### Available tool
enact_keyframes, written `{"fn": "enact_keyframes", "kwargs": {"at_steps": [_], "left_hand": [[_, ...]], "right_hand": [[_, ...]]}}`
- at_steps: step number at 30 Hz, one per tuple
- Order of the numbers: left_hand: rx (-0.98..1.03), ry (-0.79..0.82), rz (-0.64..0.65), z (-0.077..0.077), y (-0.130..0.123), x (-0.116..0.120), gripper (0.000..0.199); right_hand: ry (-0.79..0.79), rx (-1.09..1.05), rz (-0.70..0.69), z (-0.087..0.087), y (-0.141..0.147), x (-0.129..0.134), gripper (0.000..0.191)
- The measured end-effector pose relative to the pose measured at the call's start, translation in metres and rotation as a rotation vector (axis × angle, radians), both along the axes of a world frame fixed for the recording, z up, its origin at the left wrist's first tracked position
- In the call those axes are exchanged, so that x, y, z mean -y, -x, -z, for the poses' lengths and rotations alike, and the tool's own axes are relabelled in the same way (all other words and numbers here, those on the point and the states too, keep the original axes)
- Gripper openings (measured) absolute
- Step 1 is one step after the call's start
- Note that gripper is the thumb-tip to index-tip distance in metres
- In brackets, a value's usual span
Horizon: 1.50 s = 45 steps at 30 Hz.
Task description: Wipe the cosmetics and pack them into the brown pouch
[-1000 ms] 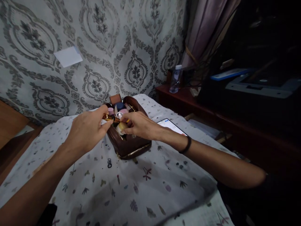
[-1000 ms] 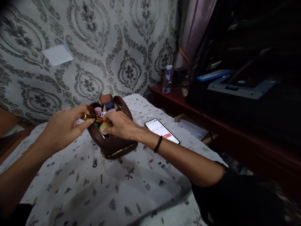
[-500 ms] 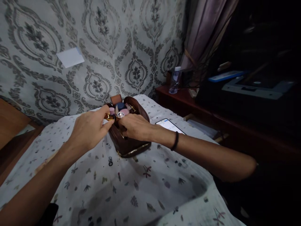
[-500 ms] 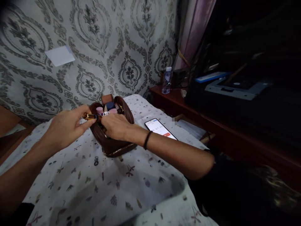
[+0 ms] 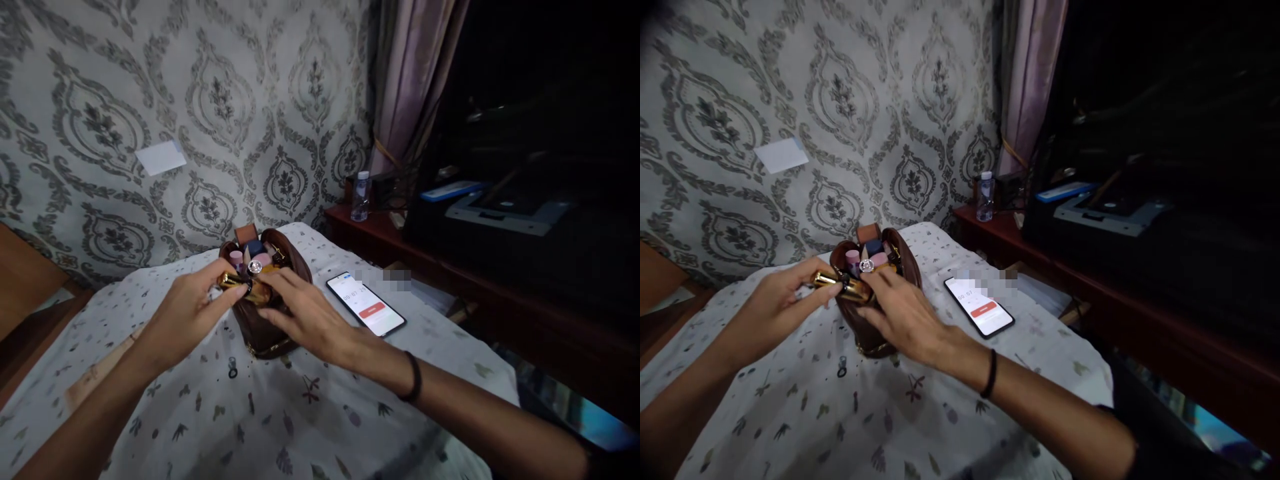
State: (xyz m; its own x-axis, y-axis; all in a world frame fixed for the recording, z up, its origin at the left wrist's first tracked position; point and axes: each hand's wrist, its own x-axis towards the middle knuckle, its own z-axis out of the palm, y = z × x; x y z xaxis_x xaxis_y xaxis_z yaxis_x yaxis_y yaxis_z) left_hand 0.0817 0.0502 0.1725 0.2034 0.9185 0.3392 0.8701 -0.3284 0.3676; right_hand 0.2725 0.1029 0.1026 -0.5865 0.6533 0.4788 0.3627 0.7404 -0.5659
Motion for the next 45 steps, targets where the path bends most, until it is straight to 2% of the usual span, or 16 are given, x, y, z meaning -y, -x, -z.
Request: {"fn": "enact_keyframes", "kwargs": {"at_steps": [5,8,13,16,21,23,25,27,30,33,36,40,45], "left_hand": [[0.026,0.064,0.017,0.013,-0.004,0.018,0.029],[-0.01,0.037,0.0,0.019,-0.004,0.023,0.026],[0.084,-0.147,0.045,0.034,-0.014,0.028,0.023],[0.111,-0.161,0.118,0.043,-0.02,0.032,0.035],[0.162,-0.106,0.156,0.05,-0.017,0.035,0.038],[0.183,-0.094,0.139,0.048,-0.014,0.033,0.038],[0.162,-0.106,0.101,0.044,-0.01,0.028,0.035],[0.09,-0.126,0.063,0.041,-0.006,0.021,0.03],[-0.1,-0.16,0.014,0.04,-0.001,0.008,0.03],[-0.341,-0.181,-0.048,0.046,0.0,0.001,0.033],[-0.477,-0.187,-0.092,0.054,0.0,0.0,0.033],[-0.483,-0.197,-0.1,0.06,0.003,0.004,0.034],[-0.476,-0.187,-0.087,0.064,0.009,0.004,0.034]], "right_hand": [[0.051,-0.141,-0.126,0.021,0.002,0.012,0.014],[0.226,-0.236,-0.183,0.024,0.004,0.021,0.005],[0.819,-0.353,-0.396,0.036,0.016,0.046,0.03],[0.907,-0.359,-0.418,0.048,0.022,0.058,0.042],[0.956,-0.476,-0.442,0.058,0.016,0.065,0.044],[0.915,-0.509,-0.404,0.056,0.007,0.064,0.039],[0.791,-0.495,-0.314,0.052,-0.003,0.059,0.029],[0.601,-0.473,-0.182,0.045,-0.014,0.048,0.022],[0.248,-0.428,0.021,0.03,-0.026,0.024,0.024],[0.0,-0.301,0.102,0.012,-0.028,-0.002,0.022],[-0.071,-0.15,0.162,-0.002,-0.02,-0.021,0.025],[-0.101,0.142,0.208,-0.013,-0.003,-0.033,0.027],[-0.124,0.411,0.224,-0.017,0.017,-0.035,0.029]]}}
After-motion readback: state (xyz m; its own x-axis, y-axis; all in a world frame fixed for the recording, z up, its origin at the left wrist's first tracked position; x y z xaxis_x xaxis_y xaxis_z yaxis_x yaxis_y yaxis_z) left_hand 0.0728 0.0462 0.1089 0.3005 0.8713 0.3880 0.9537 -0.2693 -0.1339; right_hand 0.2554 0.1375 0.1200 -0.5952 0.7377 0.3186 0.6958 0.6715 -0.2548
